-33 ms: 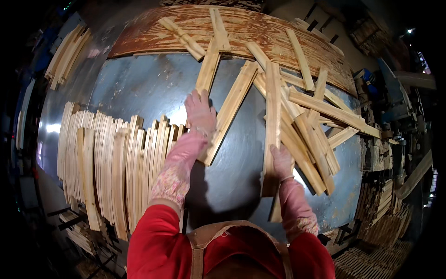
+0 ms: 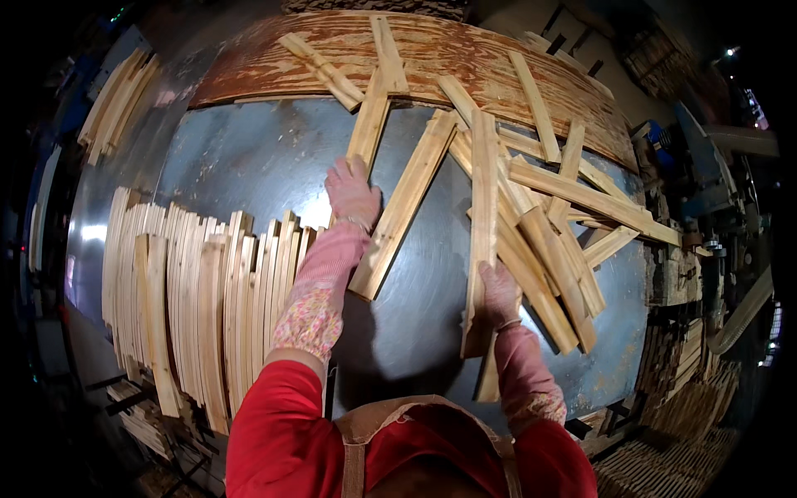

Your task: The person arranges and stacks thin wooden planks on a metal table, picking them up from a pile and aligning them into neat rows. Another person in a blue apron is visible nearby, also handling the wood.

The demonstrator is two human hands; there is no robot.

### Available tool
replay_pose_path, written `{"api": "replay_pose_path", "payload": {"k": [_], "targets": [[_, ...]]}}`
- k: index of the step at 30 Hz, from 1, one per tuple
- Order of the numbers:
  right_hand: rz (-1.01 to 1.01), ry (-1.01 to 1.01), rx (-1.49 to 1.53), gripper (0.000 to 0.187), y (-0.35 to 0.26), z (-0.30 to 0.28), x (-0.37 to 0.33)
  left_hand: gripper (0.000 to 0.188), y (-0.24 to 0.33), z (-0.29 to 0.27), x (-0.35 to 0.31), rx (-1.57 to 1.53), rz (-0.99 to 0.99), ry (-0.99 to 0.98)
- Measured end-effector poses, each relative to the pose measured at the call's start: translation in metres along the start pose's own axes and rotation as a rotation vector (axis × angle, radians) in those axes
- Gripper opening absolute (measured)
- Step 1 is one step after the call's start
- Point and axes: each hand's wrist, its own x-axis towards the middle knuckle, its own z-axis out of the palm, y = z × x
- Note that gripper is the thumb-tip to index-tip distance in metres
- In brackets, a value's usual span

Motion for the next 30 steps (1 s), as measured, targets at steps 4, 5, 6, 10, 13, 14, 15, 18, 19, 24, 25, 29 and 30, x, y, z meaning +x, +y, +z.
{"api": "replay_pose_path", "payload": {"k": [4, 5, 6, 10, 13, 14, 15, 18, 19, 24, 25, 29, 30], "targets": [[-0.013, -0.076, 0.415, 0.040, 0.010, 0.034, -0.009, 0.075, -0.010, 0.018, 0.065, -0.287, -0.144, -0.346], [0.045, -0.110, 0.529, 0.039, 0.007, 0.042, -0.009, 0.074, -0.017, 0.015, 0.070, -0.461, -0.084, -0.310], [0.094, -0.137, 0.542, 0.037, 0.006, 0.048, -0.009, 0.074, -0.023, 0.006, 0.071, -0.637, -0.020, -0.278], [0.132, -0.244, 0.602, 0.036, -0.026, 0.066, -0.017, 0.072, -0.050, -0.082, 0.038, -1.555, -0.280, -1.032], [0.051, -0.334, 0.745, 0.048, -0.039, 0.091, -0.036, 0.064, -0.038, -0.123, -0.080, -1.556, -0.305, -0.918], [0.049, -0.376, 0.772, 0.052, -0.040, 0.103, -0.039, 0.061, -0.035, -0.116, -0.112, -1.364, -0.255, -0.863], [0.054, -0.416, 0.797, 0.056, -0.043, 0.115, -0.048, 0.059, -0.033, -0.100, -0.143, -1.171, -0.209, -0.810], [-0.015, -0.132, 0.398, 0.063, -0.039, 0.154, -0.082, 0.066, -0.036, -0.062, -0.207, -1.247, -0.357, -0.871], [0.026, -0.245, 0.486, 0.061, -0.040, 0.149, -0.085, 0.069, -0.050, -0.028, -0.223, -1.758, -0.554, -0.891], [0.118, -0.457, 0.563, 0.050, -0.047, 0.118, -0.083, 0.062, -0.063, -0.037, -0.236, -1.974, -0.706, -0.603], [0.083, -0.440, 0.529, 0.049, -0.049, 0.117, -0.086, 0.058, -0.065, -0.037, -0.242, -1.850, -0.733, -0.500], [-0.016, -0.418, 0.200, 0.063, -0.059, 0.128, -0.125, 0.051, -0.072, 0.000, -0.263, -1.247, -0.264, -0.526], [0.027, -0.410, 0.142, 0.072, -0.062, 0.133, -0.134, 0.050, -0.073, 0.001, -0.267, -1.032, -0.176, -0.482]]}}
